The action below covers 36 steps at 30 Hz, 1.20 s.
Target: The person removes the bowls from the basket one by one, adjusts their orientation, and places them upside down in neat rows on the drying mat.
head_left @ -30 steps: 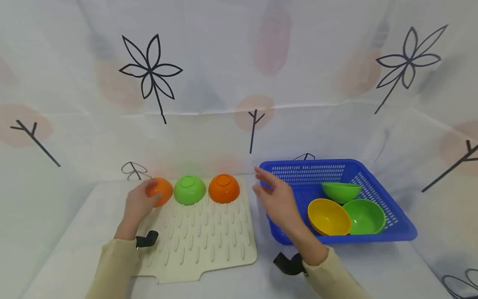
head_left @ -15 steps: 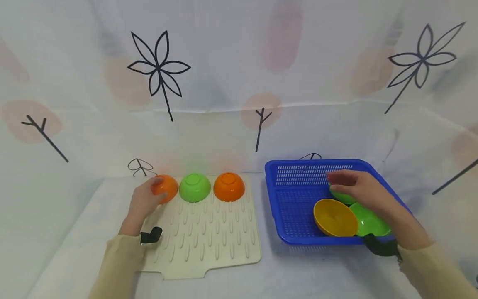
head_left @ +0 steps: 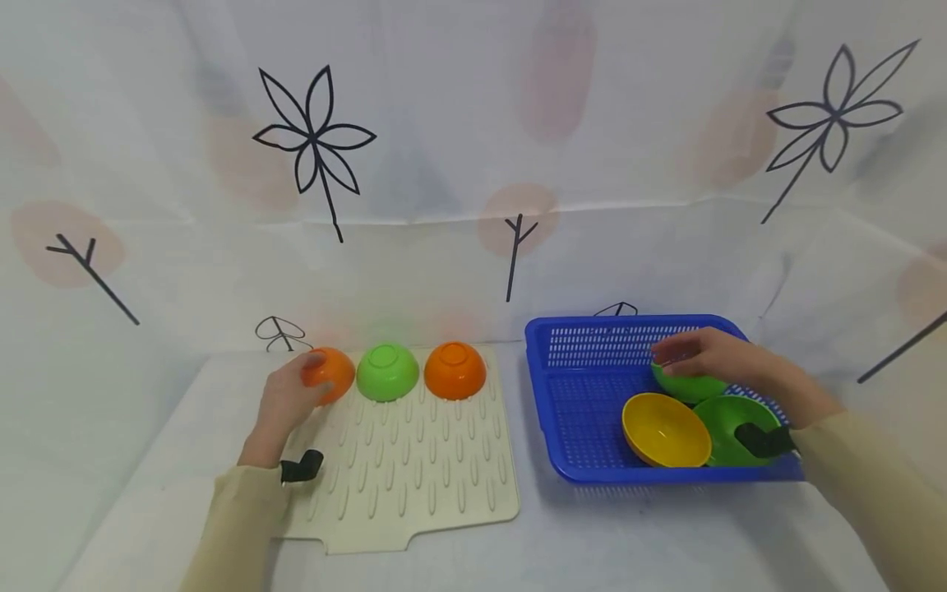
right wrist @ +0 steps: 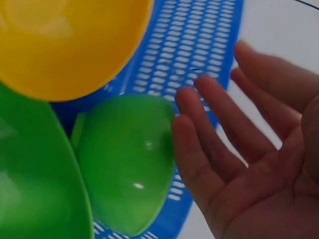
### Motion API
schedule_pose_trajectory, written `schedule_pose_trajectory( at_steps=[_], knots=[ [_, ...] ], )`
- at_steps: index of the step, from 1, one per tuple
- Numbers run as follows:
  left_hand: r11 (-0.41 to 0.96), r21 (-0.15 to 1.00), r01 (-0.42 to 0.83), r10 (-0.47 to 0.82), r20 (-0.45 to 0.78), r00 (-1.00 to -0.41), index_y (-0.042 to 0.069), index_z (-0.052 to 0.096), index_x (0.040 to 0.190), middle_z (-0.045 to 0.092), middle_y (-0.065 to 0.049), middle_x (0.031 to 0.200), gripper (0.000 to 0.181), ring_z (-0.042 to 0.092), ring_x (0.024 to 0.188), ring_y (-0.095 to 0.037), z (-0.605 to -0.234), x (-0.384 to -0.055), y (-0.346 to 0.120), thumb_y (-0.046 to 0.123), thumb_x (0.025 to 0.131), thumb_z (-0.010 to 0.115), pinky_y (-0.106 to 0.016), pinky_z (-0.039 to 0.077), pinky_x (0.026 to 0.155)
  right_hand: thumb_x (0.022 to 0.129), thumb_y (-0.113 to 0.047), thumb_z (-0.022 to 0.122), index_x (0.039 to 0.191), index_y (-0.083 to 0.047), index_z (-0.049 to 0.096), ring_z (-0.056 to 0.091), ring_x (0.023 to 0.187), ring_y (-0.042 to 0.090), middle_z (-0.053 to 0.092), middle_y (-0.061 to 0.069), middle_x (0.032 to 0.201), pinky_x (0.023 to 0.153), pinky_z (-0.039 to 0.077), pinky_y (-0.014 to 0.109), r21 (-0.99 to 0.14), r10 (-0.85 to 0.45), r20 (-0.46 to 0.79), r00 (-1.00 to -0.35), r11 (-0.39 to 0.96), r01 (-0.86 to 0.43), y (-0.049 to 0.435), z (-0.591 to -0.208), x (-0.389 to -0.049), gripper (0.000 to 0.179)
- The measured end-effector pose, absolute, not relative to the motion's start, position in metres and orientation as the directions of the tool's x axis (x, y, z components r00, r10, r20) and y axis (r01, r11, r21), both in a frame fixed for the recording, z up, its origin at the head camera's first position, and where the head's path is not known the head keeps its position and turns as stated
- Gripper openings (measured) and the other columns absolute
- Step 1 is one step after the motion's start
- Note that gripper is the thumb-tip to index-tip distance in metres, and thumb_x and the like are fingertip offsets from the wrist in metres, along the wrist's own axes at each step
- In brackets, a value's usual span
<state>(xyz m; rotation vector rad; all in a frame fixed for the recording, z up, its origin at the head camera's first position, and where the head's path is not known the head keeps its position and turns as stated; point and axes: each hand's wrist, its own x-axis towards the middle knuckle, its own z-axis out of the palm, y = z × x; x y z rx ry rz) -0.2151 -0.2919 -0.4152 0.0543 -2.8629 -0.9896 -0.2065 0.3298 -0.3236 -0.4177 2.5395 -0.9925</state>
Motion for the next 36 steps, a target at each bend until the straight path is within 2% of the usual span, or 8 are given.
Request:
schedule_pose_trajectory(
  at_steps=[6,14,21,28,31,36],
  knots=[
    [0.767,0.642,0.014,-0.074,0.110,-0.991,0.000,0.054,0.136,0.054,-0.023,0.138,0.049,0.048,0.124,-0.042,-0.417,-0.215,-0.295,0.017,0.092,0.067,-0.056,0.039,0.104,0.098,-0.015,0.064,0.134,0.009,0.055,0.059,0.117,0.040,0.060,0.025,0.129,0.092,0.055,0.035,-0.713,-0.477,-0.253,-0.841,0.679,-0.171,0.325,-0.338,-0.219,0.044],
    [0.772,0.635,0.032,-0.049,0.110,-0.993,0.001,0.052,0.138,0.054,-0.023,0.138,0.051,0.049,0.123,-0.042,-0.417,-0.218,-0.296,0.020,0.093,0.066,-0.058,0.040,0.103,0.095,-0.008,0.065,0.131,0.010,0.058,0.059,0.116,0.041,0.062,0.026,0.127,0.095,0.053,0.044,-0.686,-0.536,-0.326,-0.779,0.701,-0.195,0.314,-0.345,-0.220,0.040],
    [0.758,0.652,0.017,-0.063,0.100,-0.993,0.001,0.050,0.140,0.052,-0.024,0.139,0.052,0.048,0.124,-0.043,-0.417,-0.216,-0.298,0.022,0.095,0.065,-0.059,0.039,0.105,0.091,-0.002,0.067,0.127,0.006,0.062,0.063,0.110,0.033,0.066,0.018,0.122,0.089,0.056,0.043,-0.630,-0.460,-0.399,-0.793,0.766,-0.128,0.313,-0.350,-0.217,0.037],
    [0.731,0.682,0.017,-0.076,0.106,-0.992,0.001,0.050,0.139,0.052,-0.025,0.137,0.050,0.048,0.123,-0.043,-0.417,-0.213,-0.295,0.021,0.095,0.064,-0.059,0.040,0.103,0.087,0.004,0.068,0.117,0.001,0.070,0.065,0.096,0.025,0.070,0.010,0.108,0.081,0.059,0.039,-0.556,-0.416,-0.421,-0.806,0.821,-0.133,0.319,-0.352,-0.214,0.030],
    [0.726,0.687,0.023,-0.073,0.110,-0.991,0.001,0.050,0.139,0.052,-0.025,0.137,0.050,0.048,0.123,-0.043,-0.416,-0.212,-0.293,0.021,0.095,0.064,-0.059,0.041,0.103,0.086,0.005,0.068,0.115,-0.001,0.071,0.065,0.093,0.023,0.070,0.007,0.105,0.080,0.060,0.038,-0.554,-0.401,-0.425,-0.812,0.824,-0.117,0.320,-0.351,-0.210,0.029],
    [0.712,0.701,0.044,-0.059,0.123,-0.991,0.000,0.050,0.139,0.052,-0.025,0.138,0.050,0.047,0.124,-0.043,-0.415,-0.210,-0.292,0.021,0.096,0.064,-0.060,0.039,0.104,0.087,0.005,0.066,0.116,0.001,0.070,0.066,0.092,0.025,0.070,0.010,0.105,0.077,0.060,0.040,-0.600,-0.399,-0.417,-0.817,0.796,-0.083,0.323,-0.350,-0.206,0.030]
  ],
)
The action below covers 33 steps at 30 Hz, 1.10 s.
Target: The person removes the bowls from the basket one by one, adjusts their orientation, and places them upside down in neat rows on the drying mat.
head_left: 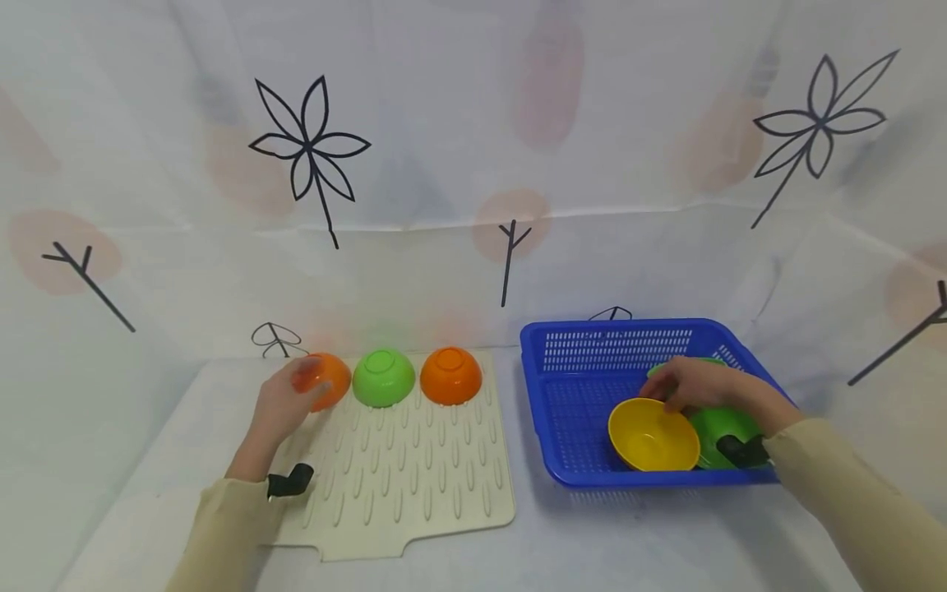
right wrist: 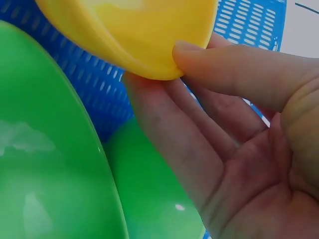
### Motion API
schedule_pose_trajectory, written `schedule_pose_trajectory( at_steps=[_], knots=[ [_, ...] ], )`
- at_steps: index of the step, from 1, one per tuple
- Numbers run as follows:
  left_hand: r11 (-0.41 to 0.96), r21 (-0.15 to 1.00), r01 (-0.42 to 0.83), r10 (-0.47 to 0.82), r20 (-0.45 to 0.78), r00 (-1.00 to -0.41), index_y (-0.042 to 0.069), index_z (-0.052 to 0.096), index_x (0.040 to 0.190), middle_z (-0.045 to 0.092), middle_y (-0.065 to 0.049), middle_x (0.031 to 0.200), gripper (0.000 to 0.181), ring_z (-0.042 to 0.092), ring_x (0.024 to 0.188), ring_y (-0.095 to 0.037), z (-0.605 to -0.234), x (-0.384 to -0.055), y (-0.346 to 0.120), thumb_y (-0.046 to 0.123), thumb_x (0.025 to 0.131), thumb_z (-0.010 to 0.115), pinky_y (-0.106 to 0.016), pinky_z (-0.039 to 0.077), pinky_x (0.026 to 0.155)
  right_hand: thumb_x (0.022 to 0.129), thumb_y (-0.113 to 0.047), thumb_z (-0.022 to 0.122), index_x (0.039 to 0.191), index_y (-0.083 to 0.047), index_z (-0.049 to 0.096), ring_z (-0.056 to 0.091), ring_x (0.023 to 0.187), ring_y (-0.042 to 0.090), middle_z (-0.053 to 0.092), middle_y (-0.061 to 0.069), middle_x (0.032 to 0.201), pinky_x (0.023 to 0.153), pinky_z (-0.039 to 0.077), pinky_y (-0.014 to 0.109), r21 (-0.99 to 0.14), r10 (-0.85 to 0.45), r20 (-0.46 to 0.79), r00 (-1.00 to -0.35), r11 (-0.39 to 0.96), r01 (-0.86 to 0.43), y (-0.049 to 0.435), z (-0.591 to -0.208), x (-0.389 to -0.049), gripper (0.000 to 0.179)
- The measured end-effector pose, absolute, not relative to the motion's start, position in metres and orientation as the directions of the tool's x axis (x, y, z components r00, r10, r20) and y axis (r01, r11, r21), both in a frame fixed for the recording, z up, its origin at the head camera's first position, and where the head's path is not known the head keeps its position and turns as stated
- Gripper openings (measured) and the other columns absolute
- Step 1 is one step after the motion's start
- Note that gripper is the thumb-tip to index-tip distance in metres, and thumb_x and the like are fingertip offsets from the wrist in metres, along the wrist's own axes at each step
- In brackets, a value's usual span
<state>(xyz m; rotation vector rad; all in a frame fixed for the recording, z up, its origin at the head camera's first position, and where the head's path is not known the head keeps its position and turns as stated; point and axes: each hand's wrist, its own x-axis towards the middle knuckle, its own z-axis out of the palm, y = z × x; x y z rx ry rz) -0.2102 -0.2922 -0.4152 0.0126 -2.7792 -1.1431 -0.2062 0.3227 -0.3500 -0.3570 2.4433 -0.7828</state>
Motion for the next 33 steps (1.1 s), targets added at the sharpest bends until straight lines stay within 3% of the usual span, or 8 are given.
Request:
schedule_pose_trajectory(
  at_steps=[8,21,27,33],
  knots=[
    [0.683,0.729,0.050,-0.055,0.120,-0.991,-0.001,0.049,0.140,0.050,-0.026,0.139,0.051,0.047,0.126,-0.042,-0.413,-0.207,-0.290,0.019,0.096,0.065,-0.059,0.040,0.105,0.089,0.000,0.066,0.122,0.005,0.066,0.068,0.094,0.028,0.068,0.017,0.113,0.075,0.061,0.041,-0.694,-0.376,-0.381,-0.845,0.720,-0.008,0.327,-0.346,-0.204,0.033],
    [0.572,0.813,0.107,-0.022,0.146,-0.989,0.003,0.050,0.141,0.050,-0.020,0.143,0.052,0.044,0.134,-0.038,-0.404,-0.198,-0.281,0.021,0.096,0.068,-0.054,0.038,0.110,0.096,-0.016,0.065,0.132,0.003,0.061,0.066,0.105,0.029,0.064,0.020,0.126,0.082,0.059,0.042,-0.740,-0.320,-0.201,-0.926,0.669,-0.070,0.309,-0.315,-0.194,0.041],
    [0.510,0.838,0.195,0.041,0.203,-0.978,0.007,0.053,0.140,0.052,-0.014,0.143,0.051,0.044,0.135,-0.034,-0.394,-0.191,-0.267,0.025,0.095,0.070,-0.054,0.038,0.109,0.097,-0.022,0.065,0.132,0.001,0.061,0.066,0.100,0.025,0.065,0.018,0.124,0.083,0.059,0.039,-0.737,-0.308,-0.154,-0.939,0.669,-0.098,0.289,-0.306,-0.181,0.042],
    [0.419,0.856,0.304,0.116,0.282,-0.952,0.007,0.057,0.135,0.057,-0.012,0.137,0.046,0.049,0.130,-0.031,-0.381,-0.182,-0.244,0.012,0.092,0.072,-0.055,0.039,0.108,0.097,-0.021,0.065,0.132,-0.002,0.063,0.065,0.092,0.024,0.066,0.017,0.122,0.082,0.059,0.035,-0.732,-0.267,-0.138,-0.954,0.676,-0.084,0.262,-0.299,-0.170,0.040]
  ],
)
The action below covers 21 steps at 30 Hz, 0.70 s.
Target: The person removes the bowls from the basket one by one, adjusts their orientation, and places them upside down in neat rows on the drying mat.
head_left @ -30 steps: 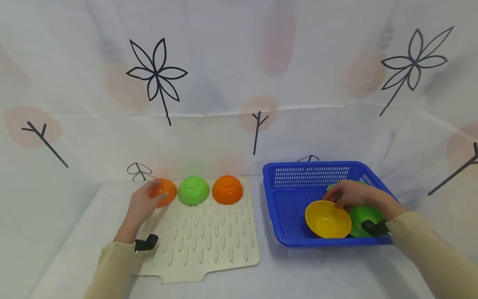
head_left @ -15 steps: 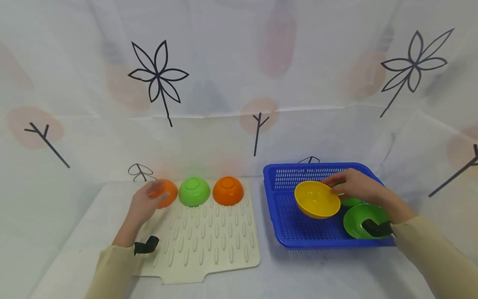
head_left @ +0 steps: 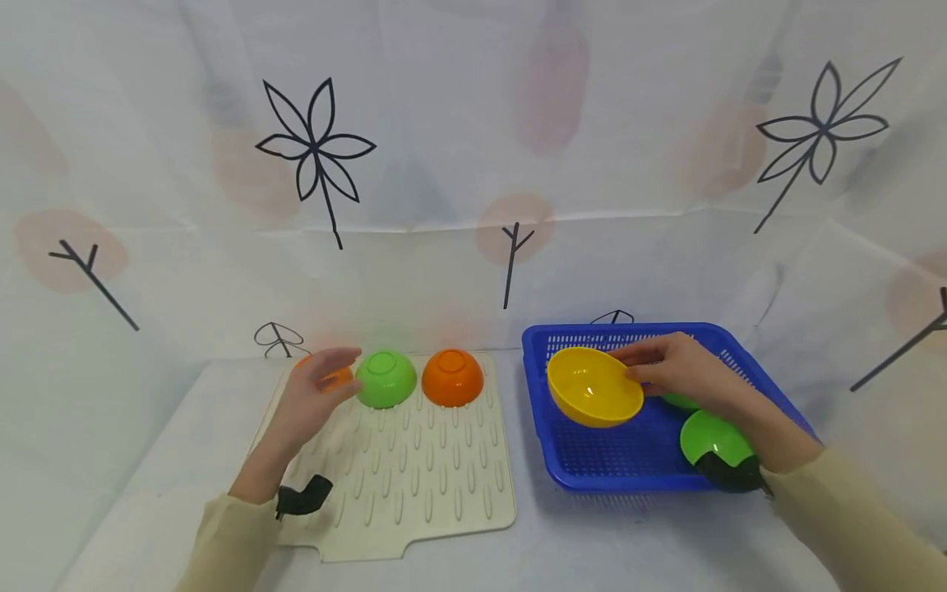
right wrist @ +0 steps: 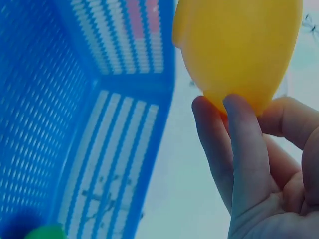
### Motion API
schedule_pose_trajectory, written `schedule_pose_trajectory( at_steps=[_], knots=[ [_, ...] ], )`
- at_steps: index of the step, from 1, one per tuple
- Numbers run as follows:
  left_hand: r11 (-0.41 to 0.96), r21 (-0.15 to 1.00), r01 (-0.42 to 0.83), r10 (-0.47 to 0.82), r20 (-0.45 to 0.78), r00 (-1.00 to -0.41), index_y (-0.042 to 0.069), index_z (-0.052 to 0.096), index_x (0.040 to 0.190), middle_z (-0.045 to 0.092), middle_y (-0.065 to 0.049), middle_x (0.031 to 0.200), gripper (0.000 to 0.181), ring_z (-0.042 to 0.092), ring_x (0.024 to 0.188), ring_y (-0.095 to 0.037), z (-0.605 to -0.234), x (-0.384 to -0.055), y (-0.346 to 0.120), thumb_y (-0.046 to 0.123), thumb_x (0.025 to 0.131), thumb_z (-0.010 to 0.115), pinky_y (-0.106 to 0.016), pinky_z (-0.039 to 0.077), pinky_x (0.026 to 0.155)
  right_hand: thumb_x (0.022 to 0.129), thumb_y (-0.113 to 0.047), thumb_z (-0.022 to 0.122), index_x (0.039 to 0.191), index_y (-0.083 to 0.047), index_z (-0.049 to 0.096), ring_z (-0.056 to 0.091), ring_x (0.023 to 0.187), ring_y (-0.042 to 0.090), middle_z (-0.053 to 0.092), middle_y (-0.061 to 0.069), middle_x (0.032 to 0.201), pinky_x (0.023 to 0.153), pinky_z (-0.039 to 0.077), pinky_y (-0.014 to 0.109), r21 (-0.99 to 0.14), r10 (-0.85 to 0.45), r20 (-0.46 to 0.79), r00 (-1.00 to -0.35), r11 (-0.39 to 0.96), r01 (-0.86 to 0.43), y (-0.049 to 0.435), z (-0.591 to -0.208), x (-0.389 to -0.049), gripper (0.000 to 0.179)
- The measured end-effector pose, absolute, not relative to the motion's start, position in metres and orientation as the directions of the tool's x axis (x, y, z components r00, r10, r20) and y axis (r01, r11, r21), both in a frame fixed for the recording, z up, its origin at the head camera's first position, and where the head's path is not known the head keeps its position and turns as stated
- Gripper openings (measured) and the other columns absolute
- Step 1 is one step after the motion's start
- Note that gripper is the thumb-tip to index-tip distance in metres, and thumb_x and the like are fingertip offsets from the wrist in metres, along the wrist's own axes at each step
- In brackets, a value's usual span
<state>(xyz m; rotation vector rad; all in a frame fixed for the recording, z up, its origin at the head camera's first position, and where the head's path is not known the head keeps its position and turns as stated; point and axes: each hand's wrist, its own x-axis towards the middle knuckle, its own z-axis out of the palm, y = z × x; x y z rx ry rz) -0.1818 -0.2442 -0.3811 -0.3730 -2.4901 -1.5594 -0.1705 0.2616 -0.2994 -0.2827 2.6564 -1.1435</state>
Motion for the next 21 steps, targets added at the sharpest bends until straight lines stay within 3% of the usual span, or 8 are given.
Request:
schedule_pose_trajectory(
  at_steps=[4,11,21],
  knots=[
    [0.404,0.842,0.358,0.184,0.309,-0.933,0.009,0.057,0.136,0.058,-0.012,0.137,0.048,0.051,0.128,-0.029,-0.374,-0.171,-0.226,0.016,0.091,0.074,-0.057,0.039,0.107,0.097,-0.020,0.065,0.133,-0.003,0.063,0.067,0.093,0.023,0.065,0.019,0.125,0.081,0.059,0.037,-0.743,-0.239,-0.131,-0.962,0.666,-0.064,0.243,-0.297,-0.163,0.040],
    [0.358,0.841,0.406,0.335,0.291,-0.896,0.016,0.055,0.138,0.058,0.002,0.138,0.052,0.052,0.129,-0.022,-0.364,-0.153,-0.191,0.022,0.091,0.075,-0.053,0.043,0.106,0.095,-0.014,0.068,0.129,-0.001,0.065,0.068,0.095,0.025,0.067,0.017,0.120,0.079,0.060,0.038,-0.802,-0.238,-0.105,-0.966,0.594,-0.060,0.208,-0.298,-0.147,0.037],
    [0.233,0.877,0.420,0.520,0.253,-0.816,0.019,0.051,0.141,0.055,0.001,0.141,0.060,0.050,0.130,-0.026,-0.361,-0.138,-0.159,0.022,0.088,0.078,-0.051,0.043,0.106,0.093,-0.008,0.067,0.122,-0.005,0.070,0.070,0.093,0.023,0.071,0.009,0.111,0.077,0.060,0.037,-0.870,-0.281,-0.125,-0.952,0.492,-0.031,0.160,-0.315,-0.133,0.029]
  ],
)
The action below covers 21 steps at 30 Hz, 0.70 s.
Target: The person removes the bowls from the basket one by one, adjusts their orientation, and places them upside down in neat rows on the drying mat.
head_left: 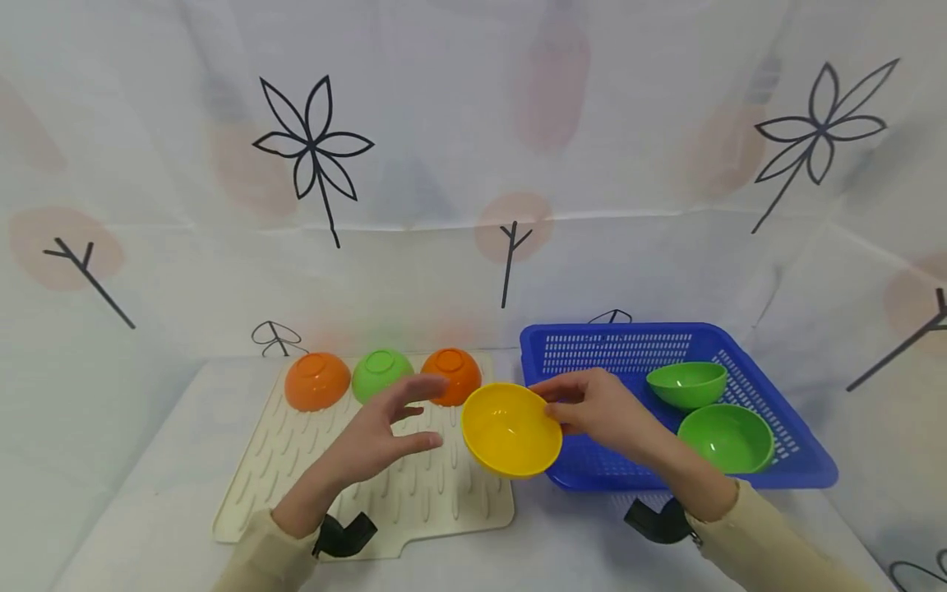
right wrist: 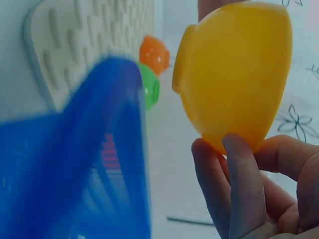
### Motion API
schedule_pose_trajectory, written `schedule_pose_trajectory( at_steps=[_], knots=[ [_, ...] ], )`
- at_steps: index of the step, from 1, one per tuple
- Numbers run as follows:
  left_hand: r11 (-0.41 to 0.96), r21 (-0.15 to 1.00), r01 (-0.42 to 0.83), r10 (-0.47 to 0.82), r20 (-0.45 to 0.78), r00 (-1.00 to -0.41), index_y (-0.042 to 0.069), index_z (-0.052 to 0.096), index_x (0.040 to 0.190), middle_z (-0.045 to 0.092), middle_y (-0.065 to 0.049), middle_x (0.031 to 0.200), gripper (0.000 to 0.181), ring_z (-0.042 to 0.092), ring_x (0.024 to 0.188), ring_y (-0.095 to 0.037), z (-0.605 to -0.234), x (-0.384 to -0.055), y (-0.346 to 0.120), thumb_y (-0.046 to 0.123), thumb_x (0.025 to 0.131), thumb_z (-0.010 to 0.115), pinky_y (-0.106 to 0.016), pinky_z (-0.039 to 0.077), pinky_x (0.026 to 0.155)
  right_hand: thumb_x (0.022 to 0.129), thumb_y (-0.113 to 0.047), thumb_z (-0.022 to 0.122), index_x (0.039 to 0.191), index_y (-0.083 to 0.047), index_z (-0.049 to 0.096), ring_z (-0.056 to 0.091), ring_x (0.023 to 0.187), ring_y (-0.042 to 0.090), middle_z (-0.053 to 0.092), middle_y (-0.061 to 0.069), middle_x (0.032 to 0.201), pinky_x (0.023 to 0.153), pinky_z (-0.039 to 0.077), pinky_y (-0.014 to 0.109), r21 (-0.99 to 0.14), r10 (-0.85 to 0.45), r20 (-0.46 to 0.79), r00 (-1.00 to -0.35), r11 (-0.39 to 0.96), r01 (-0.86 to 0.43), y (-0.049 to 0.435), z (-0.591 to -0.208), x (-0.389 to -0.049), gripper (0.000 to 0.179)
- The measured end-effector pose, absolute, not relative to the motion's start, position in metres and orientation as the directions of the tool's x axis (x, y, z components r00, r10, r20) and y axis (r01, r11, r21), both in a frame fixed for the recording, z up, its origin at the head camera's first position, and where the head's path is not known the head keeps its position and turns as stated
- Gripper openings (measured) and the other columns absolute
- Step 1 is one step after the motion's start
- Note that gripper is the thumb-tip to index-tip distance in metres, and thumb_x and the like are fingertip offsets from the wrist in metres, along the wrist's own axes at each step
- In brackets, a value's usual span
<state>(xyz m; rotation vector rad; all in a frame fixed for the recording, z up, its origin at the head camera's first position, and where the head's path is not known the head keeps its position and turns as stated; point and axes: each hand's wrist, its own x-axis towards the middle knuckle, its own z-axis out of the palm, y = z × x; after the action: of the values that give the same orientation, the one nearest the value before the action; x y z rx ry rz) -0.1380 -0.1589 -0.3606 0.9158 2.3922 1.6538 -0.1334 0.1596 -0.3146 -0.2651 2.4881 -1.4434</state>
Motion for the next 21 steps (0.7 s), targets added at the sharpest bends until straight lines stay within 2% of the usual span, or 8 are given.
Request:
schedule_pose_trajectory(
  at_steps=[6,10,14,21],
  knots=[
    [0.214,0.898,0.384,0.602,0.188,-0.776,0.023,0.045,0.146,0.049,0.002,0.147,0.068,0.048,0.131,-0.021,-0.366,-0.133,-0.154,0.022,0.087,0.079,-0.051,0.044,0.105,0.093,-0.006,0.067,0.119,-0.006,0.071,0.069,0.094,0.022,0.071,0.007,0.110,0.076,0.061,0.036,-0.885,-0.274,-0.108,-0.956,0.464,-0.033,0.140,-0.326,-0.130,0.027],
    [0.188,0.912,0.366,0.628,0.175,-0.759,0.021,0.042,0.148,0.046,0.002,0.148,0.071,0.048,0.131,-0.022,-0.369,-0.130,-0.152,0.024,0.087,0.079,-0.047,0.046,0.104,0.093,-0.005,0.068,0.118,-0.006,0.071,0.070,0.092,0.021,0.071,0.007,0.110,0.076,0.060,0.035,-0.894,-0.241,-0.096,-0.966,0.447,-0.023,0.132,-0.331,-0.130,0.026],
    [0.187,0.917,0.351,0.604,0.175,-0.778,0.020,0.041,0.149,0.046,0.002,0.147,0.074,0.048,0.130,-0.022,-0.372,-0.128,-0.150,0.026,0.086,0.080,-0.043,0.048,0.102,0.092,-0.004,0.068,0.118,-0.005,0.071,0.070,0.090,0.020,0.071,0.007,0.110,0.075,0.060,0.034,-0.892,-0.204,-0.091,-0.975,0.452,-0.011,0.126,-0.333,-0.130,0.025],
    [0.221,0.925,0.310,0.535,0.151,-0.832,0.018,0.039,0.151,0.048,0.004,0.146,0.081,0.046,0.130,-0.022,-0.374,-0.126,-0.145,0.032,0.083,0.083,-0.044,0.047,0.102,0.091,-0.001,0.069,0.115,-0.006,0.072,0.070,0.089,0.020,0.072,0.006,0.108,0.072,0.061,0.035,-0.900,-0.170,-0.048,-0.984,0.435,-0.031,0.118,-0.338,-0.129,0.024]
  ],
)
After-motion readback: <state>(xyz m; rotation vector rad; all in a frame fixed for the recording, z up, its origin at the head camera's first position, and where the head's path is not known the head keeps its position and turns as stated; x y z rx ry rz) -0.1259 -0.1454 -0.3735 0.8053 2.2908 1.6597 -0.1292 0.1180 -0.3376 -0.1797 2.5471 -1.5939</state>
